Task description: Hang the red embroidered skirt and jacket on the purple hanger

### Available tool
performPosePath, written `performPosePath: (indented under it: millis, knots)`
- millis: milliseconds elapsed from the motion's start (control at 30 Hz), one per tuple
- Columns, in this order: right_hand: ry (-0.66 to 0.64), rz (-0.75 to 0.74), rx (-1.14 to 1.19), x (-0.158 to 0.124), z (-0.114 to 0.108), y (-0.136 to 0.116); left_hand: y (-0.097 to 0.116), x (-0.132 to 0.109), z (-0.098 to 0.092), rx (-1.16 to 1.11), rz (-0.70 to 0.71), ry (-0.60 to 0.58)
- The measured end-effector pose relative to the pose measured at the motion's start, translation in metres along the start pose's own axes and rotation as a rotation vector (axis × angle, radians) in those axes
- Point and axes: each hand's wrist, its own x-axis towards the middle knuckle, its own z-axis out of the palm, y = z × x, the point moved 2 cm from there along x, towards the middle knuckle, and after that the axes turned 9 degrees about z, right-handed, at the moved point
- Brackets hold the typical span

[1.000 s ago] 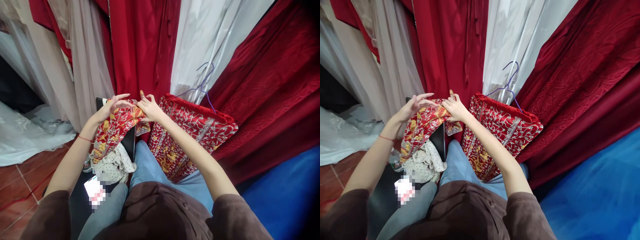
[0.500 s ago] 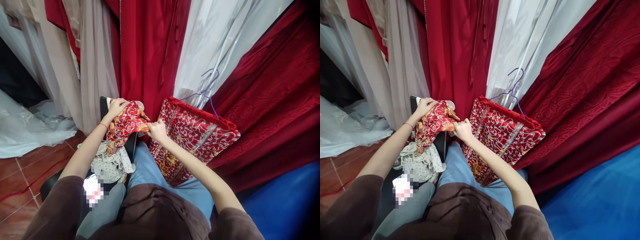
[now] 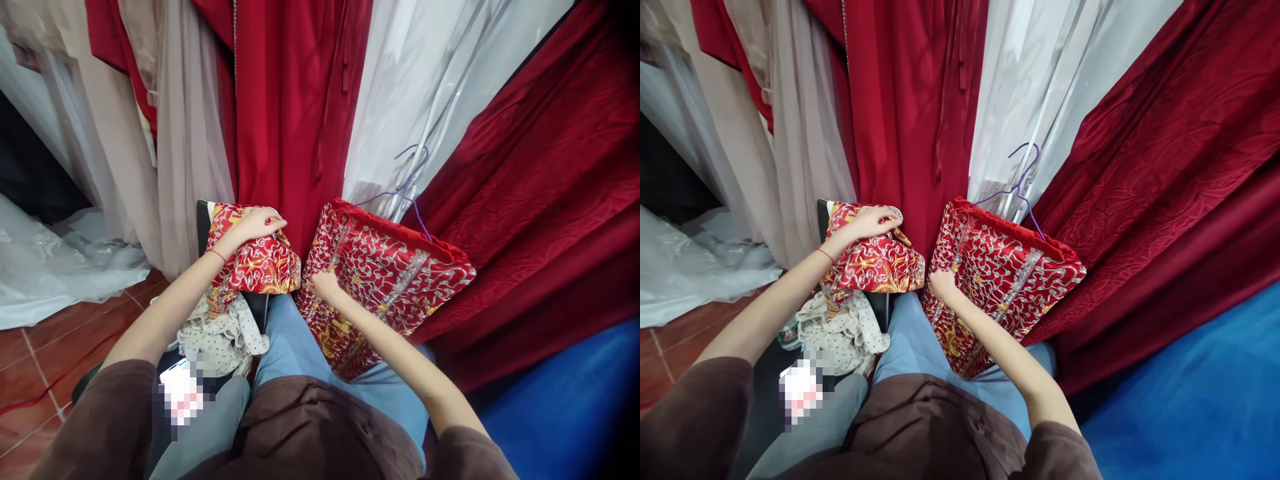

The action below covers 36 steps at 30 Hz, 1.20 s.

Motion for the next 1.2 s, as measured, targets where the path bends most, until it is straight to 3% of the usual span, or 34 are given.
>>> performPosePath:
  millis: [100,167,267,333,467,600,700,800,900,1000,1067,1200]
  knots:
    - [0.094,0.08,0.013,0.016,-0.03,0.032,0.039,0.011,0.016,0.072,0.162,-0.248]
    - [0.294,0.152,0.039,0.025,-0.056,0.058,0.059,0.028,0.026,0.048,0.183,-0.328]
    - [0.641,0.225,0.086,0.035,-0.088,0.093,0.086,0.063,0.042,0.051,0.133,-0.299]
    - [0.735,0.299,0.124,0.039,-0.096,0.11,0.1,0.088,0.055,0.081,0.066,-0.237]
    - [0.585,0.426,0.173,0.036,-0.089,0.126,0.116,0.122,0.076,0.036,-0.029,-0.04]
    - [0.563,0.266,0.19,0.016,-0.089,0.134,0.111,0.139,0.079,-0.019,-0.049,0.129]
    - [0.534,0.154,0.254,0.0,-0.095,0.148,0.107,0.145,0.074,-0.161,-0.004,0.02]
    - [0.521,0.183,0.316,-0.016,-0.096,0.157,0.112,0.14,0.071,-0.263,0.04,-0.119]
    - [0.722,0.313,0.403,-0.039,-0.09,0.143,0.128,0.125,0.069,-0.162,0.028,-0.041]
    - [0.947,0.473,0.603,-0.06,-0.073,0.115,0.144,0.109,0.067,-0.079,-0.009,0.009]
    - [0.921,0.539,0.835,-0.064,-0.055,0.097,0.152,0.101,0.066,-0.042,-0.031,0.033]
    - [0.632,0.459,1.307,-0.056,-0.013,0.076,0.16,0.092,0.064,-0.007,-0.049,0.076]
